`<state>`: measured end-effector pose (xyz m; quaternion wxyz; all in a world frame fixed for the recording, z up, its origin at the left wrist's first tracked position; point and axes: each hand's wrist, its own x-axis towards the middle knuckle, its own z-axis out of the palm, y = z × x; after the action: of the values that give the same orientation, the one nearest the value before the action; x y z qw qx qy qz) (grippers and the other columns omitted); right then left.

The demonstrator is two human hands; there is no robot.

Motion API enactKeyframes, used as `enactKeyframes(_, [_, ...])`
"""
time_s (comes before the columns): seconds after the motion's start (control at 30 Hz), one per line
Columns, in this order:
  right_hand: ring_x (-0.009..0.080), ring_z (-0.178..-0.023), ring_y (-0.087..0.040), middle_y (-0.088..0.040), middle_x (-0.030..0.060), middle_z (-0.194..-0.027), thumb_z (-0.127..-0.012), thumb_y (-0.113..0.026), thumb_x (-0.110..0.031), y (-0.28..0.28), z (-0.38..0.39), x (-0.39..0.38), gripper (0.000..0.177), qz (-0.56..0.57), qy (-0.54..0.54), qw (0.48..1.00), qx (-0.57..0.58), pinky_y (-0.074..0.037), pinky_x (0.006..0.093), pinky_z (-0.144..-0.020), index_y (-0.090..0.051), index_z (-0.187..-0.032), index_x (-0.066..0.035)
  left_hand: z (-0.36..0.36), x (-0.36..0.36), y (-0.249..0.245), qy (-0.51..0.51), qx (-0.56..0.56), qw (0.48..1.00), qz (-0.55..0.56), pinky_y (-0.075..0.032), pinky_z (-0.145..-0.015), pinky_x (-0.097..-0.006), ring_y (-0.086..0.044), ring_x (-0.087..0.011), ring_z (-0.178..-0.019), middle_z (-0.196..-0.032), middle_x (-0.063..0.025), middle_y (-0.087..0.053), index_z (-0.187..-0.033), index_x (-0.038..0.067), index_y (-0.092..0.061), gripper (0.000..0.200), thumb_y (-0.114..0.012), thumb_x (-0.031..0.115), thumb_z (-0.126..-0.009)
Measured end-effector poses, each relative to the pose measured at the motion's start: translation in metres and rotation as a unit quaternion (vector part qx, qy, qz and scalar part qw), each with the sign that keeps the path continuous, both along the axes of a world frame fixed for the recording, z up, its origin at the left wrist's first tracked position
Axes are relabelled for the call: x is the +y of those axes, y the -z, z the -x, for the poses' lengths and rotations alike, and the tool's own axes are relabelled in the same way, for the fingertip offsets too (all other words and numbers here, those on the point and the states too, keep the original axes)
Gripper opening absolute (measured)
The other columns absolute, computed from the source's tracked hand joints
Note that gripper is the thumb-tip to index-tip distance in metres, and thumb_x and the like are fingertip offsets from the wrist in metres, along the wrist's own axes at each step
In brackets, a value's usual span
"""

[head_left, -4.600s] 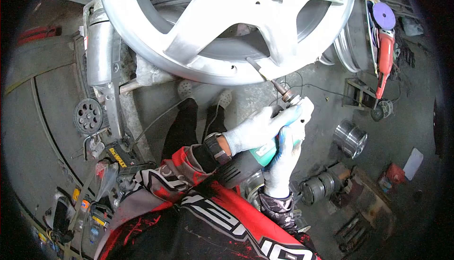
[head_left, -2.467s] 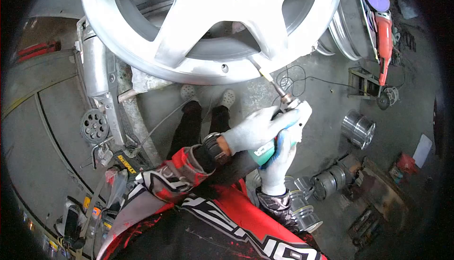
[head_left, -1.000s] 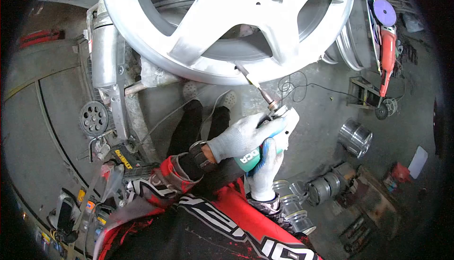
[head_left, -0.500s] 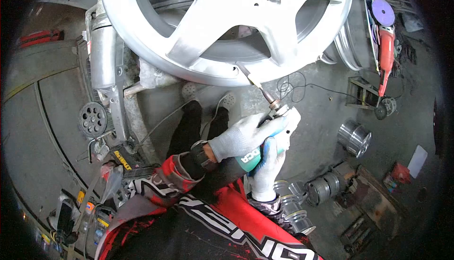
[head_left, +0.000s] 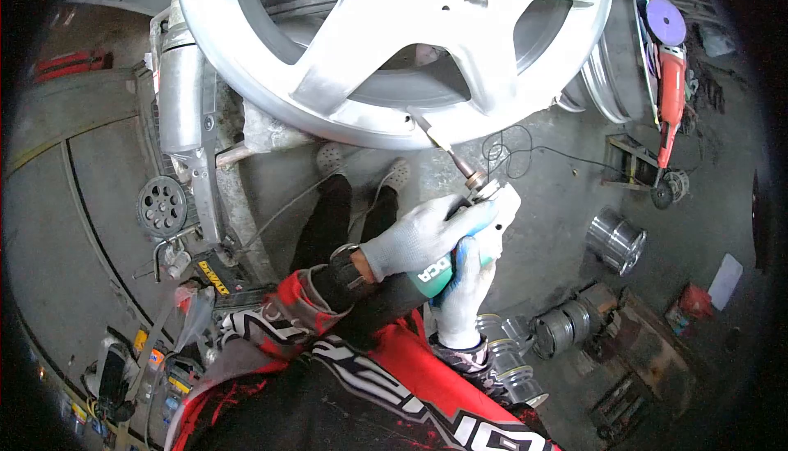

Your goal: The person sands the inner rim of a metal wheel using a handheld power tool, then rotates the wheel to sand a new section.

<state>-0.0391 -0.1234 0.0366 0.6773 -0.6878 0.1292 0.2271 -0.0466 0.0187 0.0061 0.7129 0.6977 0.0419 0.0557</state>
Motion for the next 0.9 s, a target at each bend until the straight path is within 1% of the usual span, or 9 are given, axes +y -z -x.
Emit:
enactKeyframes(0.13, [0.0203, -0.125, -0.055, -0.055, 0.0114, -0.138, -0.098, -0.067, -0.01, 0.001, -0.016, -0.008, 0.057, 0.006, 0.018, 1.0, -0.013, -0.044, 0.0382, -0.108, -0.041, -0.149, -0.003, -0.031, -0.008, 0.005, 0.08, 0.193, 0.928, 0.307, -0.051, -0.094, -0.034, -0.066, -0.0154, -0.103, -0.11, -0.0122, -0.072, -0.133, 0.0, -0.062, 0.037, -0.054, 0.028, -0.11])
enactKeyframes(0.27, [0.0206, -0.125, -0.055, -0.056, 0.0122, -0.137, -0.098, -0.066, -0.01, -0.008, -0.019, 0.001, 0.056, 0.016, 0.045, 0.999, -0.021, -0.044, 0.0378, -0.108, -0.042, -0.148, -0.002, -0.037, -0.008, -0.003, 0.091, 0.188, 0.9, 0.383, -0.05, -0.096, -0.0337, -0.065, -0.0139, -0.105, -0.113, -0.0106, -0.071, -0.133, -0.001, -0.063, 0.038, -0.054, 0.029, -0.11])
enactKeyframes(0.4, [0.0205, -0.124, -0.056, -0.056, 0.0125, -0.137, -0.095, -0.068, -0.009, 0.003, -0.005, -0.004, 0.061, 0.054, -0.004, 0.998, -0.025, -0.043, 0.0371, -0.109, -0.041, -0.149, -0.001, -0.007, -0.013, 0.017, 0.024, 0.082, 0.977, 0.197, -0.05, -0.097, -0.0349, -0.065, -0.0171, -0.11, -0.117, -0.0135, -0.07, -0.133, -0.002, -0.061, 0.035, -0.052, 0.024, -0.11])
enactKeyframes(0.5, [0.021, -0.125, -0.055, -0.055, 0.0129, -0.138, -0.095, -0.068, -0.009, -0.003, -0.001, 0.003, 0.061, 0.033, -0.001, 0.999, 0.004, -0.043, 0.0372, -0.109, -0.041, -0.149, -0.001, -0.008, 0.006, -0.009, 0.026, 0.136, 0.954, 0.266, -0.051, -0.096, -0.0352, -0.066, -0.0204, -0.111, -0.116, -0.0174, -0.07, -0.131, -0.003, -0.061, 0.033, -0.053, 0.021, -0.11])
enactKeyframes(0.53, [0.0209, -0.124, -0.056, -0.056, 0.0129, -0.136, -0.095, -0.068, -0.009, -0.006, -0.002, 0.005, 0.062, 0.021, 0.011, 1.0, 0.003, -0.043, 0.037, -0.109, -0.041, -0.149, -0.001, -0.002, -0.002, 0.007, 0.003, -0.03, 0.996, -0.089, -0.052, -0.096, -0.0375, -0.067, -0.027, -0.112, -0.118, -0.0207, -0.067, -0.13, -0.002, -0.061, 0.032, -0.055, 0.018, -0.107])
enactKeyframes(0.63, [0.0206, -0.123, -0.056, -0.056, 0.0126, -0.135, -0.094, -0.068, -0.008, -0.004, -0.007, 0.0, 0.062, 0.025, 0.026, 0.999, -0.009, -0.043, 0.037, -0.109, -0.041, -0.149, -0.001, -0.012, -0.005, 0.003, 0.044, 0.155, 0.962, 0.222, -0.053, -0.095, -0.0395, -0.066, -0.0321, -0.11, -0.121, -0.0206, -0.064, -0.135, -0.001, -0.059, 0.036, -0.057, 0.016, -0.103])
enactKeyframes(0.73, [0.0206, -0.124, -0.055, -0.056, 0.0131, -0.136, -0.094, -0.068, -0.008, 0.001, 0.0, -0.002, 0.06, 0.058, -0.013, 0.998, -0.028, -0.043, 0.0372, -0.109, -0.041, -0.148, -0.001, 0.001, -0.004, 0.011, -0.013, -0.068, 0.993, -0.093, -0.053, -0.096, -0.0401, -0.066, -0.0339, -0.111, -0.125, -0.0196, -0.062, -0.139, 0.001, -0.058, 0.042, -0.059, 0.015, -0.099])
enactKeyframes(0.87, [0.0202, -0.124, -0.055, -0.055, 0.0124, -0.135, -0.094, -0.068, -0.009, -0.003, -0.001, 0.002, 0.06, 0.048, 0.007, 0.999, -0.003, -0.043, 0.0367, -0.108, -0.042, -0.147, -0.001, 0.002, 0.003, 0.001, 0.004, -0.053, 0.985, -0.163, -0.053, -0.096, -0.039, -0.066, -0.0315, -0.111, -0.126, -0.0187, -0.062, -0.139, 0.002, -0.059, 0.044, -0.061, 0.014, -0.097])
enactKeyframes(0.9, [0.0202, -0.124, -0.055, -0.055, 0.0124, -0.135, -0.094, -0.068, -0.009, -0.003, -0.001, 0.002, 0.06, 0.049, 0.007, 0.999, -0.005, -0.043, 0.0367, -0.108, -0.042, -0.147, -0.001, -0.003, 0.008, -0.014, 0.029, 0.047, 0.998, -0.006, -0.053, -0.097, -0.0388, -0.066, -0.0312, -0.111, -0.127, -0.0184, -0.062, -0.139, 0.002, -0.059, 0.044, -0.062, 0.014, -0.096])
